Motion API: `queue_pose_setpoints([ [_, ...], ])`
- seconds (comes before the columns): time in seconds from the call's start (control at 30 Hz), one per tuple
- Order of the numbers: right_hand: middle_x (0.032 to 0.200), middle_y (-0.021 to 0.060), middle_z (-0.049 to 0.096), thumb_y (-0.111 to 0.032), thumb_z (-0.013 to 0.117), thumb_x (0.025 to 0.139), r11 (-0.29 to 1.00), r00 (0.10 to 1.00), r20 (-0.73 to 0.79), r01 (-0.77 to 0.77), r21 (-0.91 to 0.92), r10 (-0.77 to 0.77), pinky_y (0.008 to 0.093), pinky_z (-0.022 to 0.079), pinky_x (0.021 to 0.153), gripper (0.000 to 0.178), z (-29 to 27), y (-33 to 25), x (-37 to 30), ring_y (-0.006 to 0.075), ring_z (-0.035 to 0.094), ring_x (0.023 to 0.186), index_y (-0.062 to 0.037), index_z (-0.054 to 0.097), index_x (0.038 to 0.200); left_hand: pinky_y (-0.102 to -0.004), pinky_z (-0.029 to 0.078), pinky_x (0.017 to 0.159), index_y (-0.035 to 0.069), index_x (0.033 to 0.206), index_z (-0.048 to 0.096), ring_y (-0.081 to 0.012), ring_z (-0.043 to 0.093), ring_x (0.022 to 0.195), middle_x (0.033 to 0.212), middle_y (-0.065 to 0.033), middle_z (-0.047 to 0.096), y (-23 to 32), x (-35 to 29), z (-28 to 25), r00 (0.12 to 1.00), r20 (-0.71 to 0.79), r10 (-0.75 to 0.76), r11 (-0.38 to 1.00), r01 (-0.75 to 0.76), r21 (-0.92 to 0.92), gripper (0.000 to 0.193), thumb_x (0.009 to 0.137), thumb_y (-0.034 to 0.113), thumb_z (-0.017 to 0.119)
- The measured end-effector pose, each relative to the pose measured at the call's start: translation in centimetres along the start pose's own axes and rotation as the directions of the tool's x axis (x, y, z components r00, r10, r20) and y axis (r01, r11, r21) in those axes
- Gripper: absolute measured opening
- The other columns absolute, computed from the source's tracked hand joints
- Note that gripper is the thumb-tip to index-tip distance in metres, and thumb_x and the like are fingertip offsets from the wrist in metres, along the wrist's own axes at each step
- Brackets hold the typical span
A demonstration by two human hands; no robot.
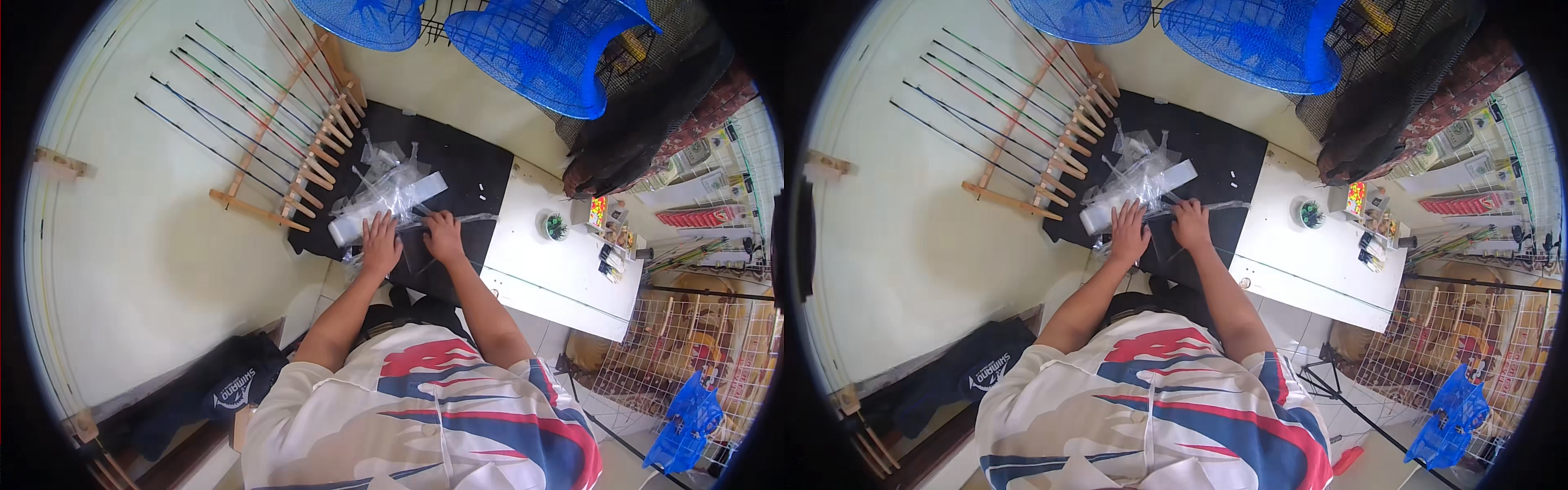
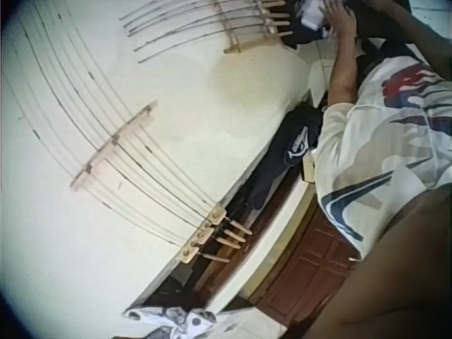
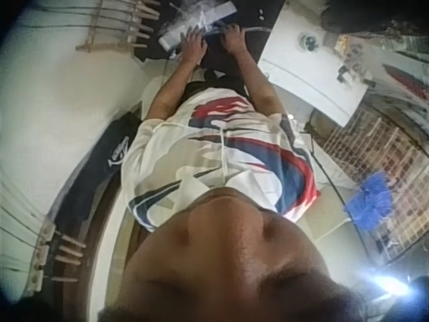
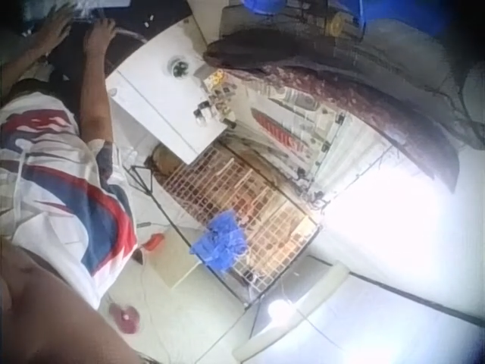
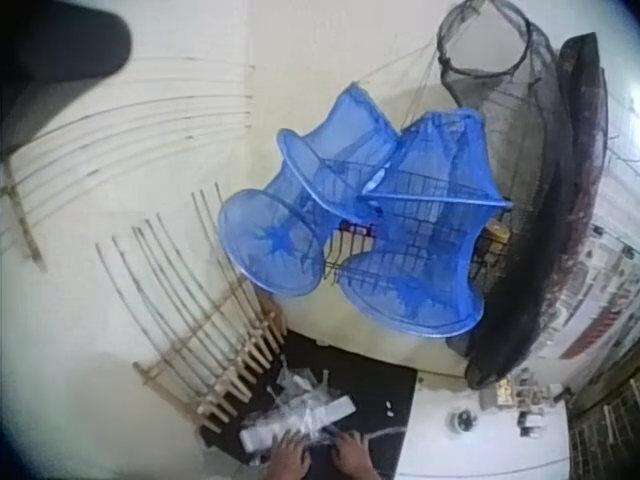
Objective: Assembling fishing rod segments and inspecting rod components.
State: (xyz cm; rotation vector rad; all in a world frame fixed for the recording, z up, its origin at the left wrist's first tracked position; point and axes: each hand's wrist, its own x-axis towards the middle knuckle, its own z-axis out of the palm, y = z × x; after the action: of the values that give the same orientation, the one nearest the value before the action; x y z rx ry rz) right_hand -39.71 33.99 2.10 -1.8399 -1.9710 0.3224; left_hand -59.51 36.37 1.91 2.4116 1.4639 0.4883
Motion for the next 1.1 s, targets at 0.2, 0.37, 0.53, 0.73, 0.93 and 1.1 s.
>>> queue_pose_setpoints([
  [0.2, 0.101, 0.0005, 0.069, -0.025, 0.074, 0.08, 0.998, 0.998, 0.052, -0.033, -0.047, 0.035, 0.048, 0.038, 0.092, 0.017, 0.6, -1.6, 0.9, 0.0247, 0.053, 0.111, -0.0148, 0.074, 0.094, -0.0571, 0.02, 0.116, 0.012, 0.12, 0.065, -0.0283, 0.047, 0.131, 0.131, -0.0065, 0.06, -1.6, -0.6, 1.7, 0.999, -0.007, -0.034, 0.999, 0.033, -0.027, 0.034, 0.086, 0.015, 0.061],
  [0.37, 0.094, 0.0013, 0.07, -0.026, 0.072, 0.082, 0.994, 0.993, -0.116, 0.006, 0.107, 0.007, 0.0502, 0.037, 0.092, 0.014, -0.6, -0.4, 1.3, 0.0248, 0.056, 0.104, -0.0138, 0.075, 0.085, -0.0572, 0.029, 0.109, 0.012, 0.106, 0.073, -0.0246, 0.061, 0.11, 0.1, -0.005, 0.073, -2.9, -0.6, 1.9, 0.994, -0.105, -0.015, 0.999, 0.02, 0.043, 0.023, 0.086, 0.014, 0.062],
  [0.53, 0.094, 0.0014, 0.07, -0.026, 0.069, 0.084, 0.943, 0.885, -0.327, -0.32, 0.091, 0.332, 0.0485, 0.038, 0.089, 0.013, -2.9, 2.1, 1.9, 0.0258, 0.058, 0.101, -0.0149, 0.076, 0.087, -0.0552, 0.031, 0.108, 0.012, 0.096, 0.076, -0.0234, 0.062, 0.102, 0.091, -0.0059, 0.074, -3.3, -0.1, 1.0, 0.986, -0.136, -0.093, 0.994, 0.1, 0.046, 0.018, 0.083, 0.018, 0.066],
  [0.73, 0.131, 0.0113, 0.054, -0.011, 0.066, 0.073, 0.897, 0.83, -0.435, -0.43, -0.098, 0.35, 0.0552, 0.033, 0.105, 0.051, -3.0, 3.2, 1.5, 0.0341, 0.043, 0.128, -0.012, 0.06, 0.123, -0.0546, 0.032, 0.107, 0.011, 0.094, 0.077, -0.0237, 0.062, 0.097, 0.089, -0.0057, 0.074, -3.0, 0.2, 0.6, 0.986, -0.145, -0.088, 0.995, 0.092, 0.022, 0.017, 0.081, 0.017, 0.069],
  [0.93, 0.127, 0.0056, 0.061, -0.021, 0.071, 0.079, 0.983, 0.986, 0.142, 0.108, -0.149, -0.087, 0.0557, 0.028, 0.11, 0.043, -1.3, -0.7, 1.5, 0.0297, 0.044, 0.128, -0.0169, 0.065, 0.121, -0.0546, 0.031, 0.107, 0.011, 0.093, 0.076, -0.0237, 0.062, 0.098, 0.089, -0.0055, 0.074, -2.4, 0.3, 0.7, 0.982, -0.176, -0.07, 0.998, 0.069, -0.012, 0.017, 0.08, 0.017, 0.07],
  [1.1, 0.1, 0.0017, 0.071, -0.024, 0.073, 0.08, 0.995, 0.995, 0.094, 0.032, -0.089, -0.023, 0.0544, 0.033, 0.104, 0.018, -0.5, -0.1, 1.7, 0.0248, 0.053, 0.117, -0.0164, 0.075, 0.095, -0.0548, 0.031, 0.107, 0.011, 0.093, 0.076, -0.0232, 0.062, 0.099, 0.089, -0.0055, 0.073, -2.4, 0.2, 0.3, 0.983, -0.171, -0.061, 0.998, 0.062, -0.002, 0.017, 0.079, 0.017, 0.07],
])
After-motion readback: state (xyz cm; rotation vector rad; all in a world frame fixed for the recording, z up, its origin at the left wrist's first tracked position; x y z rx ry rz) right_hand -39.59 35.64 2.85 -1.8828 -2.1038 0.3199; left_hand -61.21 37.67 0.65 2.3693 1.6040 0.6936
